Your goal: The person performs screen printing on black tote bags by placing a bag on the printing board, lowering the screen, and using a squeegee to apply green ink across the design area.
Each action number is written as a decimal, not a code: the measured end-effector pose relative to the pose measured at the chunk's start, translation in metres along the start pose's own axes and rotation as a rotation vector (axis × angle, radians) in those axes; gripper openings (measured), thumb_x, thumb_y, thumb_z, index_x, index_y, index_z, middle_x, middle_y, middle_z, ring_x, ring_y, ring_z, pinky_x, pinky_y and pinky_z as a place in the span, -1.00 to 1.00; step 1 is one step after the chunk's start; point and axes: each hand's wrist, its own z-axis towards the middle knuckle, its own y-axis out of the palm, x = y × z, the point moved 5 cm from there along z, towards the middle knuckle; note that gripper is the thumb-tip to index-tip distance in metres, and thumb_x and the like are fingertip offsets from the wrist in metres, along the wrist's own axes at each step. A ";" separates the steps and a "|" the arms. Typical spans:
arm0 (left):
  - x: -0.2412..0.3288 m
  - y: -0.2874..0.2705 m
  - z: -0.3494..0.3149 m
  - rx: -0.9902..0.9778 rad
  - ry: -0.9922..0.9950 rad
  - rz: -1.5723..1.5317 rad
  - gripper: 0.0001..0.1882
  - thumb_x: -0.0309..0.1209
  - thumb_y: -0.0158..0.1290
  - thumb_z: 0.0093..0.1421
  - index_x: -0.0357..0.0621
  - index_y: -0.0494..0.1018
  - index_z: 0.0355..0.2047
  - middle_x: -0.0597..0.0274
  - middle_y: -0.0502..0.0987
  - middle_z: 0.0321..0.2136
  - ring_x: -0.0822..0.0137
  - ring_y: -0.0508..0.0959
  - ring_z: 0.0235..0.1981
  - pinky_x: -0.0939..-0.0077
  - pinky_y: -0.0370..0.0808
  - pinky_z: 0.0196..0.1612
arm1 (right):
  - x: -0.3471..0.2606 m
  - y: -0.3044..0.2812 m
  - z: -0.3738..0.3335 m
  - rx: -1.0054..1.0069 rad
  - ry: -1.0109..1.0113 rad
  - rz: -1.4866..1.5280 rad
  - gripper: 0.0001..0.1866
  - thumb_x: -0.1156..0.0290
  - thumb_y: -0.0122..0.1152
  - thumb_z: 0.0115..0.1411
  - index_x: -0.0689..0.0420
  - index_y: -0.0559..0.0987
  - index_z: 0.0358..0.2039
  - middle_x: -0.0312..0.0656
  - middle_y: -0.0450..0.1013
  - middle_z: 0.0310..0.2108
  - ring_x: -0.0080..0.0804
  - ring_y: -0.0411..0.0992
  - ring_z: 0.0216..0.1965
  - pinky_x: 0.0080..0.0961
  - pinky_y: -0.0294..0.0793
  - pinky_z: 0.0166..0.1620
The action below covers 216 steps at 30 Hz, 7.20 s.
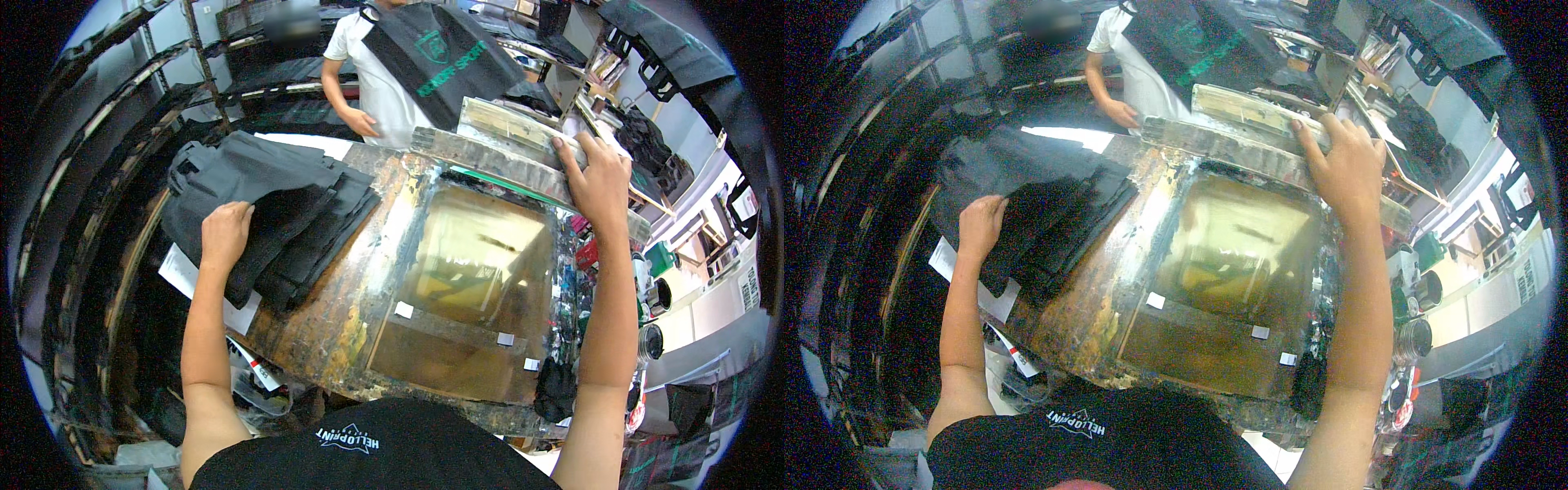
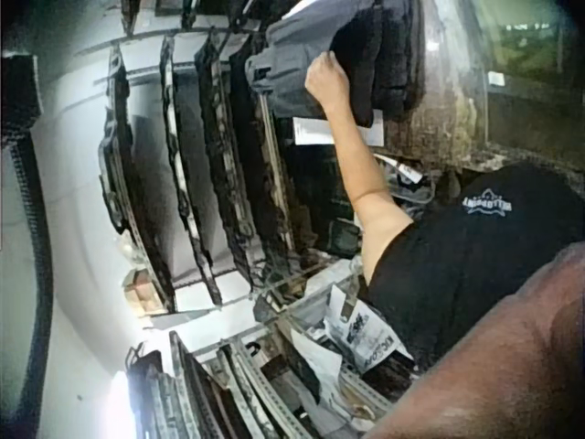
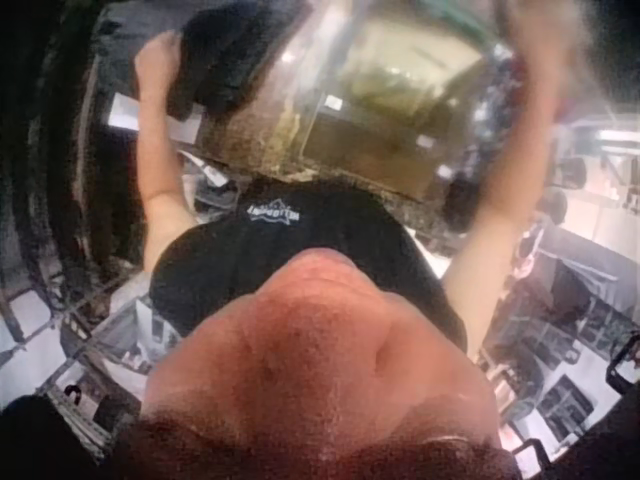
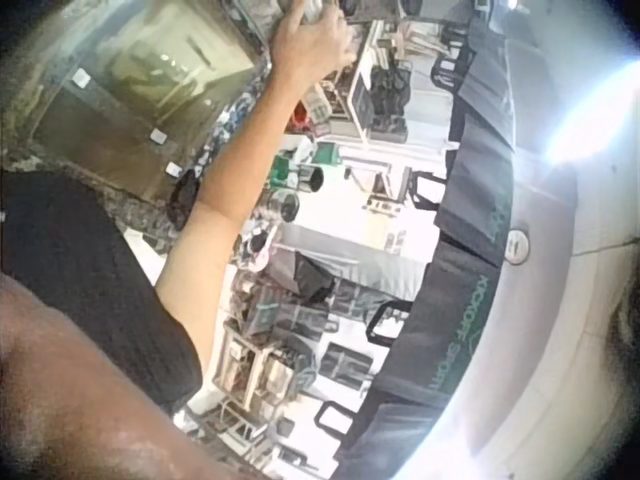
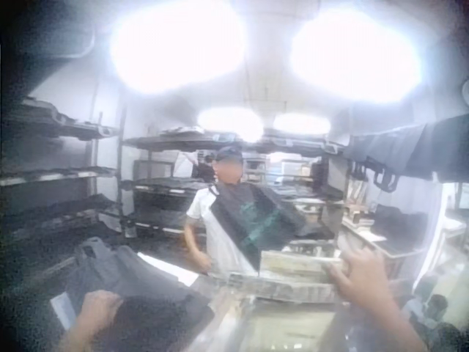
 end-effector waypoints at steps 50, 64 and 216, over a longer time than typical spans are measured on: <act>0.410 0.213 -0.072 -0.606 0.406 -0.560 -0.22 0.28 -0.14 0.40 0.13 0.38 0.45 -0.14 0.04 0.56 -0.34 -0.11 0.57 -0.62 -0.45 0.44 | 0.004 -0.012 0.000 0.093 0.027 0.104 -0.26 -0.33 0.09 0.35 0.22 0.74 -0.17 0.08 0.59 -0.33 0.03 0.54 -0.16 0.00 0.27 0.15; 0.409 0.208 -0.072 -0.657 0.382 -0.532 -0.18 0.27 -0.19 0.41 0.08 0.26 0.51 -0.13 0.00 0.58 -0.31 -0.17 0.59 -0.62 -0.49 0.43 | -0.002 -0.006 -0.009 0.166 0.006 0.074 -0.30 -0.33 0.10 0.32 0.16 0.72 -0.23 -0.01 0.56 -0.34 -0.03 0.51 -0.14 -0.08 0.27 0.06; 0.249 0.151 -0.152 -0.227 -0.204 -0.863 0.33 0.20 0.56 -0.23 -0.26 0.27 0.45 0.05 0.65 -0.01 0.05 0.45 -0.03 0.13 0.31 0.18 | -0.038 0.100 -0.230 -0.455 -0.042 0.136 -0.24 0.41 0.56 -0.13 -0.06 0.49 0.16 -0.15 0.44 -0.14 -0.12 0.41 -0.01 -0.10 0.28 0.06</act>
